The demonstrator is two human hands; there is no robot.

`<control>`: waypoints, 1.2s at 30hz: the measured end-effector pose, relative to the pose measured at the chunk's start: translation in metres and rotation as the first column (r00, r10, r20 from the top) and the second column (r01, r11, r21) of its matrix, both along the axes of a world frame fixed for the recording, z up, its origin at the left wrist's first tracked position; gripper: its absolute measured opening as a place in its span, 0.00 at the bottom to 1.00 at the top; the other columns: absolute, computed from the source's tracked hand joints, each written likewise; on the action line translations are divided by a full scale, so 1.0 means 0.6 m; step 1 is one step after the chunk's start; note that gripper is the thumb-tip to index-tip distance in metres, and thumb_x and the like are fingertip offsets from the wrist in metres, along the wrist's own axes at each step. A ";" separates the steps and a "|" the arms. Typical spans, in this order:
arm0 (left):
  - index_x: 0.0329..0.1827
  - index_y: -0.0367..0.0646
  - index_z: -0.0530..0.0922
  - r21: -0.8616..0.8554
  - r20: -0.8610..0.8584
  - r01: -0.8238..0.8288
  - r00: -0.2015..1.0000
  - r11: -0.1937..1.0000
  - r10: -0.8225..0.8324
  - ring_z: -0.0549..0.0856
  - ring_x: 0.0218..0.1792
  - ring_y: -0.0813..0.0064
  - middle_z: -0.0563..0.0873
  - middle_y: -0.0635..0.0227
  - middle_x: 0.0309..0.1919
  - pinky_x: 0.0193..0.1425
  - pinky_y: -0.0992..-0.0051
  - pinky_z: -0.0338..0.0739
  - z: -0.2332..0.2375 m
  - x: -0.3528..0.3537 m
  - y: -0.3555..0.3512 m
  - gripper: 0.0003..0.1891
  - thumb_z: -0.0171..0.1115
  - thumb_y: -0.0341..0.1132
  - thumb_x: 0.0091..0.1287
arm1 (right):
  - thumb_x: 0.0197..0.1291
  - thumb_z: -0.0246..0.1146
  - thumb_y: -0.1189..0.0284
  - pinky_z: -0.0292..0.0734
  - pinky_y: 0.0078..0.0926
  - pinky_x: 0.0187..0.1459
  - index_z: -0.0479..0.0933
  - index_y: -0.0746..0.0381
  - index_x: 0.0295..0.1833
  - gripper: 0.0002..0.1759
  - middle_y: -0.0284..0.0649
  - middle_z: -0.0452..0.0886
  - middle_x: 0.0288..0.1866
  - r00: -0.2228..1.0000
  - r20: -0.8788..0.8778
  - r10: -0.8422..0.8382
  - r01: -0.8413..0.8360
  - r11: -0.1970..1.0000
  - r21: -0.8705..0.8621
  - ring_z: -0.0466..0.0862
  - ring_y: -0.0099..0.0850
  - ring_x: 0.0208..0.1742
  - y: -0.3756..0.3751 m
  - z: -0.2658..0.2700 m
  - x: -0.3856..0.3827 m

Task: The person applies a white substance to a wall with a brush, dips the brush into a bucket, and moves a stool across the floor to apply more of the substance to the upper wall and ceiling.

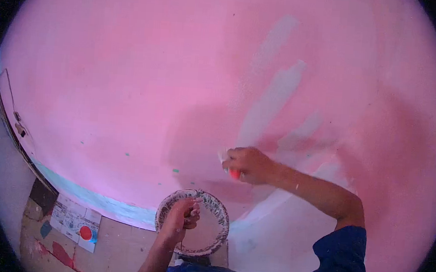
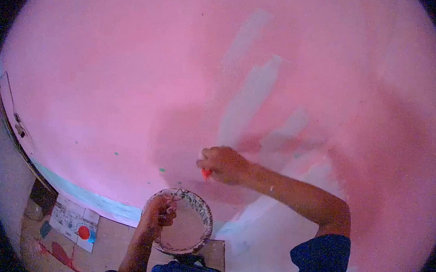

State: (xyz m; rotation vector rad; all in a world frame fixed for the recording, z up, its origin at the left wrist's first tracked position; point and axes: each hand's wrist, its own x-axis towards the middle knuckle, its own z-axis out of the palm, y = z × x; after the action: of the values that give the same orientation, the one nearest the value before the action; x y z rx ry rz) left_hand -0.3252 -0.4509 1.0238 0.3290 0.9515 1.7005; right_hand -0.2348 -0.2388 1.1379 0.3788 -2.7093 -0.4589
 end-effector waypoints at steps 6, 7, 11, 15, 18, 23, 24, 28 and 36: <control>0.35 0.45 0.71 0.062 -0.005 0.003 1.000 0.998 -0.003 0.59 0.16 0.89 0.64 0.81 0.18 0.16 0.86 0.46 0.002 0.007 0.011 0.09 0.49 0.41 0.60 | 0.46 0.61 0.75 0.72 0.28 0.33 0.74 0.60 0.32 0.06 0.36 0.75 0.26 0.716 -0.697 0.039 -0.267 0.938 -0.221 0.76 0.28 0.28 0.045 0.353 0.001; 0.35 0.45 0.71 0.065 -0.008 -0.011 1.000 0.998 0.012 0.59 0.16 0.89 0.64 0.81 0.18 0.16 0.86 0.46 0.000 0.012 0.011 0.09 0.49 0.41 0.60 | 0.46 0.61 0.75 0.72 0.28 0.33 0.74 0.60 0.32 0.06 0.36 0.75 0.26 0.712 -0.700 0.052 -0.282 0.934 -0.217 0.76 0.28 0.28 0.048 0.361 0.014; 0.30 0.47 0.70 0.029 0.040 -0.097 0.995 0.995 0.096 0.58 0.16 0.88 0.63 0.81 0.17 0.17 0.85 0.47 0.014 0.032 0.010 0.09 0.48 0.41 0.61 | 0.52 0.54 0.71 0.74 0.41 0.35 0.72 0.57 0.36 0.06 0.39 0.75 0.30 0.771 -0.631 0.091 0.349 0.768 0.537 0.79 0.37 0.32 0.117 0.172 -0.005; 0.33 0.48 0.70 0.022 -0.175 -0.016 0.984 1.000 0.019 0.63 0.20 0.84 0.66 0.78 0.21 0.20 0.84 0.53 -0.017 0.030 0.012 0.13 0.44 0.47 0.63 | 0.45 0.60 0.71 0.74 0.40 0.37 0.73 0.59 0.29 0.05 0.38 0.76 0.26 0.976 0.181 0.119 -0.056 0.945 -0.322 0.79 0.37 0.33 0.014 0.037 0.016; 0.26 0.49 0.65 0.059 -0.247 -0.080 0.965 0.995 0.092 0.59 0.18 0.85 0.63 0.79 0.20 0.19 0.82 0.49 -0.037 0.041 0.028 0.12 0.46 0.45 0.62 | 0.46 0.60 0.77 0.73 0.31 0.34 0.72 0.62 0.29 0.03 0.38 0.76 0.28 0.972 -0.201 0.117 -0.201 0.858 -0.472 0.77 0.30 0.32 0.078 0.174 -0.002; 0.25 0.49 0.63 0.029 -0.314 -0.137 0.939 0.990 0.139 0.55 0.17 0.86 0.58 0.80 0.17 0.19 0.82 0.48 -0.054 0.046 0.052 0.10 0.47 0.41 0.62 | 0.53 0.54 0.80 0.72 0.26 0.30 0.71 0.63 0.31 0.01 0.34 0.73 0.27 0.512 -0.849 0.129 -0.250 0.968 -0.004 0.74 0.24 0.27 0.103 0.371 0.034; 0.25 0.50 0.63 0.018 -0.158 -0.074 0.984 0.997 0.076 0.55 0.17 0.86 0.58 0.80 0.18 0.20 0.82 0.47 -0.028 0.047 0.051 0.10 0.45 0.42 0.62 | 0.55 0.53 0.78 0.73 0.27 0.29 0.71 0.63 0.32 0.02 0.34 0.73 0.26 0.341 -0.931 0.134 0.061 0.985 0.164 0.75 0.25 0.27 0.118 0.378 0.042; 0.28 0.46 0.65 0.017 -0.372 -0.067 0.926 0.998 0.069 0.57 0.16 0.86 0.60 0.78 0.17 0.19 0.83 0.48 -0.023 0.060 0.052 0.09 0.44 0.40 0.62 | 0.50 0.55 0.71 0.72 0.37 0.36 0.72 0.58 0.29 0.03 0.36 0.74 0.26 0.866 -0.363 0.344 -0.078 0.809 0.582 0.76 0.31 0.30 0.095 0.113 0.004; 0.35 0.45 0.69 0.006 -0.253 -0.147 0.957 0.989 0.143 0.69 0.29 0.78 0.71 0.72 0.26 0.32 0.77 0.63 0.002 0.098 0.081 0.10 0.50 0.42 0.62 | 0.48 0.61 0.72 0.72 0.26 0.31 0.70 0.64 0.26 0.08 0.37 0.76 0.23 0.872 -0.478 0.106 -0.297 0.890 -0.345 0.77 0.25 0.26 0.114 0.436 0.012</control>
State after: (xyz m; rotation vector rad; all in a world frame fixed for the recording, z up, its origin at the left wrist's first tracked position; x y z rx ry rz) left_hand -0.2664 -0.4026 1.0250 0.4863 1.1979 1.8137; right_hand -0.2274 -0.1703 1.3995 0.3823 -2.1988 0.0880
